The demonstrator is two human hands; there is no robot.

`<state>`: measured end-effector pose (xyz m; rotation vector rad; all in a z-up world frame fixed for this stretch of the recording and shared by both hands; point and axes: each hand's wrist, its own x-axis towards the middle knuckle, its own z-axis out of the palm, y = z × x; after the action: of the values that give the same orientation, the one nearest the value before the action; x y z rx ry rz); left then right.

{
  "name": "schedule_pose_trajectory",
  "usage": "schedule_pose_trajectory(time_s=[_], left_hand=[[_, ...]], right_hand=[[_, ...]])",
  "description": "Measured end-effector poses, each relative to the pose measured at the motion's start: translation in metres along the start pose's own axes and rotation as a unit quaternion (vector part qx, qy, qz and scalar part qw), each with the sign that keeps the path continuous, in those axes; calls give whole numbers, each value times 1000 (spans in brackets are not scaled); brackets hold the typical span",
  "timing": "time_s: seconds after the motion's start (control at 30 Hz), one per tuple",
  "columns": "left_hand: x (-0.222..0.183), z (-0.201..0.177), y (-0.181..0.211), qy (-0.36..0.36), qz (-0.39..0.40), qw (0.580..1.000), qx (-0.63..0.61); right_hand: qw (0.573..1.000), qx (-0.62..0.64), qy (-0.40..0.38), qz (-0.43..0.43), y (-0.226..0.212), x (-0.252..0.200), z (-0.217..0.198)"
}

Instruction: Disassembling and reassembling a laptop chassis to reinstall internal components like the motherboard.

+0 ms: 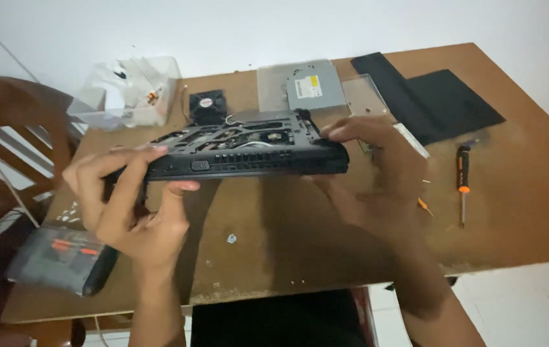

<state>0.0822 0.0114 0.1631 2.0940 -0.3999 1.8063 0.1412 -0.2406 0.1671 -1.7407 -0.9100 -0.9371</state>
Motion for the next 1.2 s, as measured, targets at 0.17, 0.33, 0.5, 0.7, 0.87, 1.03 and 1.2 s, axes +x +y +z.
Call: schedule_pose_trajectory(time_s=[0.17,0.33,0.5,0.7,0.87,1.03,1.2], left_hand=[[1,4,-2,7,-9,1000,-2],[0,3,-2,-4,-14,1000,0],[-5,5,1,-13,-44,999,13],[-9,12,2,25,-11,1000,6],[-15,13,1,30,-13,999,27],[-22,19,7,39,-16,997,64],[-25,27,12,38,-37,996,71]], right_hand=[[994,96,31,-43,28,-11,12],[991,120,54,-32,34,-15,17],[991,105,71,-39,26,-11,14],[995,90,-1,-44,20,-7,-16],[931,-274,68,231,92,-56,-85],[752,-422,-110,494,121,-69,-124],[712,-367,-133,583,139,-73,-134]])
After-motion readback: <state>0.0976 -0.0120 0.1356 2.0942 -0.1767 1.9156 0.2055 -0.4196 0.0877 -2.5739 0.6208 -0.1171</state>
